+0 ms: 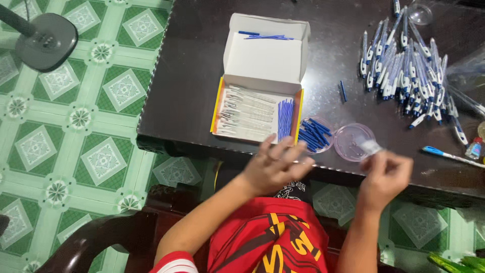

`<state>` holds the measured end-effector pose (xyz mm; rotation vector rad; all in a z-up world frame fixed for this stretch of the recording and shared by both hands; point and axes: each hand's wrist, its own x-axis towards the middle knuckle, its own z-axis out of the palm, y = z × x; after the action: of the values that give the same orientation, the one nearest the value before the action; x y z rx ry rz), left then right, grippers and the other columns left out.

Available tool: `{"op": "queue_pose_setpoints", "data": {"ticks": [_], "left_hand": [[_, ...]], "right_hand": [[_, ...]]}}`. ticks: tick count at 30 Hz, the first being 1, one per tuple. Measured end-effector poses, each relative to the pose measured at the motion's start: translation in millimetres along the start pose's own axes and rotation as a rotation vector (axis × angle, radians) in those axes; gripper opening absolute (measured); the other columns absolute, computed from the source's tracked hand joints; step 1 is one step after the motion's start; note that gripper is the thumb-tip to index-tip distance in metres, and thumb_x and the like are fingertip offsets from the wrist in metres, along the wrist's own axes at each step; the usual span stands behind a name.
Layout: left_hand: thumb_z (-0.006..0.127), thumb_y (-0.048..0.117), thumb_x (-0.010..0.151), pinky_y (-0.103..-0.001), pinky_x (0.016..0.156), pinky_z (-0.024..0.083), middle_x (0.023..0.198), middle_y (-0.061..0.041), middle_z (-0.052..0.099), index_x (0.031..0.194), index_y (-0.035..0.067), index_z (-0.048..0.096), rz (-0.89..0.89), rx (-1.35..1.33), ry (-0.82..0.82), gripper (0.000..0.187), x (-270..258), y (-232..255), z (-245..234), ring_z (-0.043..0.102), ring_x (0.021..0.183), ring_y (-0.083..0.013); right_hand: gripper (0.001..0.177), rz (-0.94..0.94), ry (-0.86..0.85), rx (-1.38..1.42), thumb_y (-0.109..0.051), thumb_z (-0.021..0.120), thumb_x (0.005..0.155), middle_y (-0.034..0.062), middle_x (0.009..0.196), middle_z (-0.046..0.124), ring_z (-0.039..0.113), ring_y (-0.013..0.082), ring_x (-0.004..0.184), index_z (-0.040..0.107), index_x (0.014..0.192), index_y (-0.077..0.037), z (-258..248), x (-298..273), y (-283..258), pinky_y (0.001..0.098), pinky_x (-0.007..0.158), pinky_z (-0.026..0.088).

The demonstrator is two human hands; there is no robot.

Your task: The person assembles blue ballpoint pens by inserting refill cartridges into pen barrels. They pick up a refill from a plastic container and a barrel from a pile on the table, insert the refill into the barrel, and place the assembled pen into a cardboard box. This process is repeated multiple times.

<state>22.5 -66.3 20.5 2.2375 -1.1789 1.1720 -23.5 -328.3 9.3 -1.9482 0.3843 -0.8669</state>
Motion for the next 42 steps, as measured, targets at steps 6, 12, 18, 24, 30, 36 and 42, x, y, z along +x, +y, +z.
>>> {"op": "queue_pose_setpoints", "data": {"ticks": [6, 12, 18, 24, 30, 36, 42], "left_hand": [[0.057, 0.017, 0.113, -0.052, 0.092, 0.057, 0.117, -0.013, 0.059, 0.152, 0.027, 0.046, -0.105, -0.067, -0.078, 0.042, 14.5, 43.6, 3.0, 0.062, 0.093, -0.0299], [0.057, 0.006, 0.101, -0.031, 0.052, 0.031, 0.075, -0.002, 0.043, 0.112, 0.014, 0.059, 0.021, -0.198, -0.1, 0.014, -1.2, 47.8, -9.6, 0.043, 0.062, -0.0188], [0.055, 0.006, 0.103, -0.032, 0.052, 0.04, 0.078, -0.005, 0.054, 0.109, 0.0, 0.067, 0.046, -0.253, -0.186, 0.015, -13.9, 47.8, -10.1, 0.053, 0.068, -0.022], [0.054, 0.025, 0.099, -0.048, 0.06, 0.046, 0.083, -0.004, 0.067, 0.098, 0.015, 0.06, -0.3, -0.775, -0.75, 0.011, -0.5, 41.4, -11.3, 0.068, 0.08, -0.0316], [0.053, 0.038, 0.101, -0.028, 0.097, 0.046, 0.133, -0.003, 0.07, 0.15, 0.023, 0.053, -0.496, -1.435, -1.062, 0.051, -14.1, 15.8, -6.2, 0.064, 0.11, -0.0132], [0.054, 0.034, 0.103, -0.022, 0.042, 0.027, 0.06, 0.0, 0.037, 0.155, 0.02, 0.041, -0.845, -2.067, -1.245, 0.055, 15.8, -3.8, -27.1, 0.035, 0.049, -0.0072], [0.058, 0.037, 0.101, -0.02, 0.042, 0.02, 0.06, 0.003, 0.034, 0.15, 0.02, 0.047, -0.839, -2.079, -1.213, 0.052, 16.0, 1.6, -11.5, 0.032, 0.051, -0.0041]], "right_hand": [[0.032, -0.062, -0.454, 0.202, -0.033, 0.054, 0.105, 0.0051, 0.069, 0.066, 0.064, 0.016, 0.066, 0.054, 0.083, -0.01, -17.3, -73.6, -19.9, 0.0323, 0.07, 0.049], [0.052, 0.088, -0.596, 0.088, -0.03, 0.04, 0.109, -0.0036, 0.056, 0.036, 0.031, 0.008, 0.054, 0.036, 0.06, -0.013, -11.5, -73.2, -26.2, 0.0329, 0.05, 0.024], [0.052, 0.054, -0.606, -0.03, -0.027, 0.041, 0.109, -0.0024, 0.057, 0.034, 0.031, 0.0111, 0.055, 0.035, 0.061, -0.011, -7.5, -81.5, -18.7, 0.0361, 0.053, 0.025], [0.053, 0.024, -0.55, -0.04, -0.027, 0.039, 0.11, -0.0023, 0.055, 0.035, 0.032, 0.0112, 0.053, 0.035, 0.059, -0.011, -10.1, -90.2, -15.8, 0.0378, 0.052, 0.024], [0.044, -0.338, -0.836, 0.004, -0.022, 0.039, 0.107, 0.0041, 0.06, 0.036, 0.038, 0.0218, 0.051, 0.039, 0.066, -0.007, -24.4, -72.0, 0.3, 0.041, 0.054, 0.027], [0.032, -0.255, -0.913, -0.009, -0.03, 0.044, 0.106, 0.0052, 0.082, 0.061, 0.056, 0.0194, 0.069, 0.06, 0.093, -0.006, -47.7, -35.0, -17.2, 0.0324, 0.067, 0.044], [0.029, -0.274, -0.949, 0.076, -0.025, 0.046, 0.106, 0.006, 0.084, 0.062, 0.057, 0.0192, 0.074, 0.059, 0.091, -0.003, -46.5, -17.7, -30.3, 0.0312, 0.07, 0.047]]}}
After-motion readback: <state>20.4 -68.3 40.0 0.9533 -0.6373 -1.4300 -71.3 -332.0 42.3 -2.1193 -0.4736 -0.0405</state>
